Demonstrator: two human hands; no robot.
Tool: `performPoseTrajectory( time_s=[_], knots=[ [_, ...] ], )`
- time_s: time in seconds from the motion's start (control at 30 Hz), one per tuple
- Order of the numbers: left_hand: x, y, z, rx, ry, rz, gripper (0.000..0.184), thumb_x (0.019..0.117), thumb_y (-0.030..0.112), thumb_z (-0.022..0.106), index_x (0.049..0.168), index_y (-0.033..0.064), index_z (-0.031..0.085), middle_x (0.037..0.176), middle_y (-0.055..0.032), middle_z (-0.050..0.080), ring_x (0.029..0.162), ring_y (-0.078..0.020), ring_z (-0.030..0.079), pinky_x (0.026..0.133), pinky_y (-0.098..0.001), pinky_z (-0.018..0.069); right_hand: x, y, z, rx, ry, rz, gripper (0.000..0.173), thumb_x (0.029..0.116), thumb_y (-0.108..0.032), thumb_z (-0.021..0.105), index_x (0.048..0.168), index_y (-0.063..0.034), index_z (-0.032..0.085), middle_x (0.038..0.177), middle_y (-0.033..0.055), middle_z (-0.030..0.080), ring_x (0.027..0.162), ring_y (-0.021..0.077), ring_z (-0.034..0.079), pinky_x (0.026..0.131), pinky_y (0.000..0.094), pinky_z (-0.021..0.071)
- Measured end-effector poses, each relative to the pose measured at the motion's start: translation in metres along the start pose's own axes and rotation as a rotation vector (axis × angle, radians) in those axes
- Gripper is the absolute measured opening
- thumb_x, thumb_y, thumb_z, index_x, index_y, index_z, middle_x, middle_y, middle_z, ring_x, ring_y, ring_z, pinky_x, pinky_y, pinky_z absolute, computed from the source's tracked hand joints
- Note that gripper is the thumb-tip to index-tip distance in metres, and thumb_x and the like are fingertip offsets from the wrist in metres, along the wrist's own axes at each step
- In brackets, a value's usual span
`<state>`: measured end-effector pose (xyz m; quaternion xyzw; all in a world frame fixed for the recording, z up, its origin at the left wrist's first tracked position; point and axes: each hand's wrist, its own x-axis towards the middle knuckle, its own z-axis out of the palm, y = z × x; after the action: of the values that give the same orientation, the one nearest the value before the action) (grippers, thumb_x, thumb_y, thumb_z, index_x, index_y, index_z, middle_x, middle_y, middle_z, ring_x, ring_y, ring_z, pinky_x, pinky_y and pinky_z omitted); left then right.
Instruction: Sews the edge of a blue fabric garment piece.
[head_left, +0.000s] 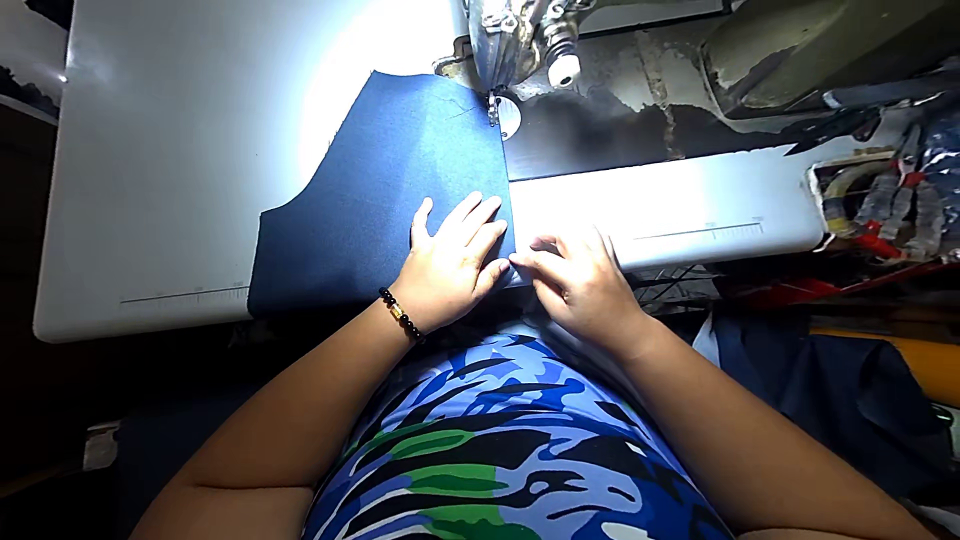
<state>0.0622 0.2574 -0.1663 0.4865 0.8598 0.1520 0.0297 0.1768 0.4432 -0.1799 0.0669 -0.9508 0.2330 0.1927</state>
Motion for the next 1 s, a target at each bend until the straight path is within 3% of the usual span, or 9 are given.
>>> performPoseTrajectory(
  time_s=[0.3, 0.6, 0.7, 0.8, 0.9, 1.0],
  knots=[
    [0.003, -0.001, 0.000, 0.004, 0.004, 0.005, 0.053, 0.1049, 0.045, 0.037, 0.138, 0.0145, 0.063, 0.163, -0.0019, 0.041, 0.155, -0.0256, 0.029, 0.119, -0.0709, 0.0098, 0.011, 0.002, -0.003, 0.021, -0.019, -0.001, 0.026, 0.0938, -0.017, 0.057, 0.101, -0.0136, 0.081, 0.103, 0.0115, 0.069, 0.102, 0.0318, 0.062, 0.091, 0.0539, 0.0444],
    [0.020, -0.013, -0.005, 0.036, -0.053, 0.008, 0.056, 0.1054, 0.047, 0.033, 0.145, 0.0171, 0.057, 0.164, -0.0007, 0.039, 0.155, -0.0259, 0.029, 0.117, -0.0727, 0.0124, 0.031, 0.010, -0.005, 0.005, -0.090, 0.058, 0.024, 0.0996, -0.022, 0.057, 0.102, -0.0151, 0.079, 0.099, 0.0089, 0.065, 0.103, 0.0286, 0.061, 0.092, 0.0527, 0.0426],
    [0.031, -0.016, -0.008, 0.014, -0.077, -0.023, 0.056, 0.1042, 0.047, 0.034, 0.147, 0.0172, 0.056, 0.165, -0.0001, 0.038, 0.156, -0.0260, 0.027, 0.116, -0.0743, 0.0102, 0.043, 0.016, -0.005, 0.023, -0.102, 0.073, 0.024, 0.0979, -0.019, 0.057, 0.103, -0.0142, 0.080, 0.100, 0.0104, 0.066, 0.104, 0.0300, 0.061, 0.096, 0.0546, 0.0433],
    [0.047, -0.021, -0.013, 0.008, -0.116, -0.070, 0.056, 0.1030, 0.047, 0.038, 0.147, 0.0174, 0.055, 0.166, 0.0009, 0.035, 0.157, -0.0259, 0.024, 0.115, -0.0771, 0.0074, 0.056, 0.024, -0.004, 0.009, -0.097, 0.091, 0.027, 0.0989, -0.020, 0.055, 0.107, -0.0130, 0.080, 0.105, 0.0130, 0.066, 0.106, 0.0337, 0.059, 0.091, 0.0533, 0.0431],
    [0.054, -0.023, -0.015, 0.007, -0.121, -0.077, 0.056, 0.1027, 0.046, 0.039, 0.147, 0.0171, 0.054, 0.166, 0.0012, 0.035, 0.157, -0.0253, 0.022, 0.115, -0.0767, 0.0063, 0.064, 0.028, -0.004, 0.004, -0.086, 0.096, 0.028, 0.0961, -0.016, 0.054, 0.107, -0.0154, 0.080, 0.104, 0.0127, 0.064, 0.105, 0.0330, 0.057, 0.088, 0.0507, 0.0413],
    [0.050, -0.028, -0.012, -0.024, -0.054, -0.005, 0.051, 0.1029, 0.044, 0.040, 0.141, 0.0143, 0.059, 0.161, -0.0025, 0.043, 0.155, -0.0273, 0.029, 0.113, -0.0791, 0.0089, 0.065, 0.030, -0.005, -0.004, -0.094, 0.088, 0.028, 0.0982, -0.020, 0.054, 0.107, -0.0155, 0.080, 0.104, 0.0125, 0.064, 0.106, 0.0330, 0.057, 0.090, 0.0507, 0.0414]
  ],
)
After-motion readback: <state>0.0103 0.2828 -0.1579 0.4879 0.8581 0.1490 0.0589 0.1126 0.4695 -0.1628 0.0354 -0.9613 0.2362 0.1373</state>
